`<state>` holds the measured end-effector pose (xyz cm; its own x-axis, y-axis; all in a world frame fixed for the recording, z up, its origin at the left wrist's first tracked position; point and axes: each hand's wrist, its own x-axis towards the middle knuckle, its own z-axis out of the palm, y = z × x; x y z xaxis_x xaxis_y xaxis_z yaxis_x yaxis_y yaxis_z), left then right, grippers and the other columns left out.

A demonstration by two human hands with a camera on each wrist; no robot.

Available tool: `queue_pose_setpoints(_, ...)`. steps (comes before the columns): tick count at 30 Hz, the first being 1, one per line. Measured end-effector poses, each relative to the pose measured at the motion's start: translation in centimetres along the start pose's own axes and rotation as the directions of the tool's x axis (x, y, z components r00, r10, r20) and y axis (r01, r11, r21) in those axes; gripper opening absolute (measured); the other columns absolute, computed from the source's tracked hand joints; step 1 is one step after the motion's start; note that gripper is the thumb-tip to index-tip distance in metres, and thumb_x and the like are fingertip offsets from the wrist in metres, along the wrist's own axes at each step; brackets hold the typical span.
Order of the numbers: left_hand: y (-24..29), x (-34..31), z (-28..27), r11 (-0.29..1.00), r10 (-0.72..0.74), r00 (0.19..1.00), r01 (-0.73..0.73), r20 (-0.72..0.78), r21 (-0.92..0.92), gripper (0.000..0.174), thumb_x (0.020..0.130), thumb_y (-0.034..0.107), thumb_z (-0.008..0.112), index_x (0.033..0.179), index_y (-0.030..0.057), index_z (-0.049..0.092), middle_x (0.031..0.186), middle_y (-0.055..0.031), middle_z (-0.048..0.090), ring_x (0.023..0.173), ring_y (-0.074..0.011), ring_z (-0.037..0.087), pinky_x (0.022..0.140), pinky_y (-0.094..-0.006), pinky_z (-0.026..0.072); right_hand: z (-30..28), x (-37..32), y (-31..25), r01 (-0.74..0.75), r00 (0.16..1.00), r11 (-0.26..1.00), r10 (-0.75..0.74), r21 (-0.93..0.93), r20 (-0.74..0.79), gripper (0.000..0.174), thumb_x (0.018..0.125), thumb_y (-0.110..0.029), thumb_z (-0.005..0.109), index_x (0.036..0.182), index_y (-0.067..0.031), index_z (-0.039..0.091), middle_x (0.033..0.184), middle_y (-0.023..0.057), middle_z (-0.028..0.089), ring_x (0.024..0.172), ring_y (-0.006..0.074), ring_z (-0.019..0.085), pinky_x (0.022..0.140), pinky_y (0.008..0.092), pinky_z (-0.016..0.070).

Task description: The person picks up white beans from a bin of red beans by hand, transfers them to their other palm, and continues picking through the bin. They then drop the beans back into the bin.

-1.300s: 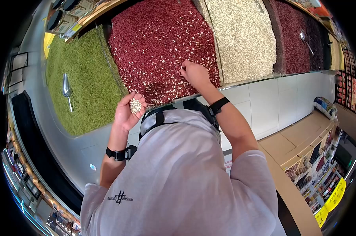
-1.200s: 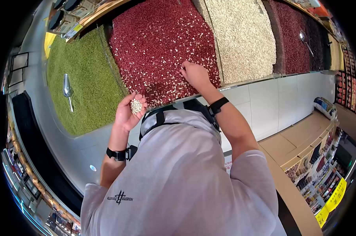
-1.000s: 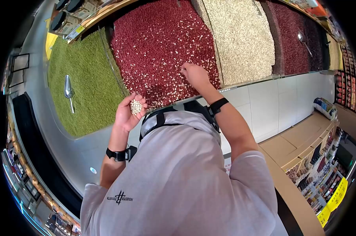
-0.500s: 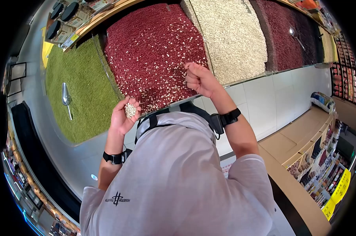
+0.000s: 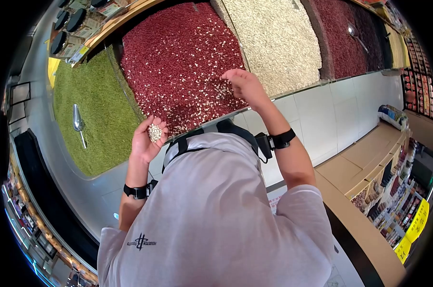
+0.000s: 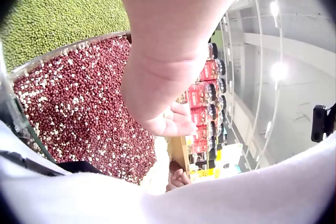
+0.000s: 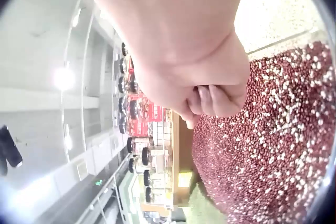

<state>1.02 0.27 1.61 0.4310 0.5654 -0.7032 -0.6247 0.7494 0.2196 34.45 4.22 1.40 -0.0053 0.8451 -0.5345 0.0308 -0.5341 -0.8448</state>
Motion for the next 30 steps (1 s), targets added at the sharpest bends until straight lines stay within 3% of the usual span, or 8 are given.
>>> queue_pose_setpoints(2, -0.1, 0.1, -0.2, 1.000, -0.002, 1.000, 0.002, -0.009, 0.003, 0.026, 0.096, 0.023, 0.053, 0.089, 0.0008, 0.063, 0.084, -0.0144, 0.067, 0.076, -0.0261, 0.068, 0.065, -0.0333, 0.0583, -1.4, 0.4, 0.8, -0.207, 0.951, 0.724, -0.008, 0.658, 0.308, 0.017, 0.094, -0.018, 0.050, 0.085, -0.0050, 0.057, 0.064, -0.0041, 0.041, 0.055, 0.0057, 0.034, 0.050, 0.0203, 0.0294)
queue_pose_setpoints(3, -0.2, 0.2, -0.3, 1.000, 0.006, 1.000, -0.006, -0.013, -0.006, 0.026, 0.096, 0.023, 0.053, 0.089, 0.0009, 0.063, 0.084, -0.0144, 0.067, 0.076, -0.0262, 0.068, 0.065, -0.0335, 0.0583, -1.1, 0.3, 0.5, -0.234, 0.947, 0.646, -0.017, 0.727, 0.320, 0.018, 0.094, -0.017, 0.044, 0.078, -0.0085, 0.049, 0.065, -0.0038, 0.036, 0.055, 0.0083, 0.031, 0.050, 0.0215, 0.0289)
queue_pose_setpoints(6, -0.3, 0.4, -0.2, 1.000, -0.001, 1.000, 0.001, -0.008, -0.013, 0.025, 0.096, 0.023, 0.053, 0.088, 0.0012, 0.063, 0.084, -0.0142, 0.067, 0.075, -0.0262, 0.068, 0.065, -0.0336, 0.0584, -0.7, -0.2, -0.8, -0.247, 0.951, 0.587, -0.005, 0.771, 0.308, 0.020, 0.094, -0.018, 0.044, 0.076, -0.0093, 0.047, 0.066, -0.0024, 0.038, 0.055, 0.0095, 0.032, 0.050, 0.0221, 0.0291)
queue_pose_setpoints(8, -0.3, 0.4, -0.1, 1.000, 0.013, 1.000, -0.013, -0.008, -0.013, 0.025, 0.096, 0.022, 0.052, 0.088, 0.0012, 0.064, 0.084, -0.0143, 0.068, 0.075, -0.0260, 0.068, 0.065, -0.0336, 0.0588, -1.1, 0.3, -0.1, -0.247, 0.946, 0.575, -0.029, 0.780, 0.321, 0.024, 0.097, -0.022, 0.044, 0.079, -0.0078, 0.051, 0.071, 0.0014, 0.050, 0.060, 0.0117, 0.046, 0.053, 0.0222, 0.0386)
queue_pose_setpoints(11, -0.3, 0.5, 0.0, 1.000, 0.015, 1.000, -0.015, -0.005, -0.010, 0.025, 0.096, 0.023, 0.052, 0.088, 0.0013, 0.063, 0.084, -0.0143, 0.068, 0.075, -0.0261, 0.068, 0.066, -0.0334, 0.0589, -1.8, 1.2, 1.1, -0.206, 0.969, 0.729, 0.059, 0.653, 0.239, 0.041, 0.103, -0.035, 0.041, 0.107, 0.0000, 0.061, 0.102, 0.0162, 0.067, 0.094, 0.0236, 0.068, 0.078, 0.0293, 0.0573)
queue_pose_setpoints(17, -0.2, 0.7, 0.2, 1.000, 0.016, 1.000, -0.016, -0.007, 0.001, 0.025, 0.096, 0.023, 0.052, 0.088, 0.0014, 0.063, 0.084, -0.0140, 0.068, 0.075, -0.0261, 0.068, 0.066, -0.0329, 0.0590, -0.6, -0.2, -1.0, -0.152, 0.979, 0.785, 0.038, 0.600, 0.198, 0.044, 0.103, -0.027, 0.042, 0.131, 0.0068, 0.046, 0.118, 0.0216, 0.061, 0.110, 0.0280, 0.062, 0.089, 0.0324, 0.0559)
queue_pose_setpoints(25, -0.2, 1.0, 2.4, 0.997, -0.004, 0.999, 0.007, -0.048, 0.076, 0.026, 0.098, 0.024, 0.050, 0.088, 0.0028, 0.062, 0.077, -0.0094, 0.064, 0.068, -0.0221, 0.064, 0.059, -0.0292, 0.0548, 0.6, -0.3, -2.2, -0.176, 0.968, 0.749, 0.015, 0.639, 0.249, 0.042, 0.101, -0.018, 0.041, 0.133, 0.0098, 0.043, 0.122, 0.0252, 0.058, 0.113, 0.0314, 0.060, 0.097, 0.0363, 0.0522)
queue_pose_setpoints(30, 0.4, 2.5, 4.8, 0.980, -0.152, 0.980, 0.132, 0.130, 0.149, 0.032, 0.101, 0.029, 0.045, 0.090, 0.0050, 0.062, 0.062, 0.0037, 0.045, 0.049, -0.0086, 0.038, 0.046, -0.0226, 0.0309, 3.8, 0.3, -2.1, -0.231, 0.927, 0.748, -0.026, 0.623, 0.375, 0.043, 0.098, -0.017, 0.040, 0.131, 0.0100, 0.044, 0.121, 0.0265, 0.058, 0.114, 0.0324, 0.059, 0.102, 0.0392, 0.0481)
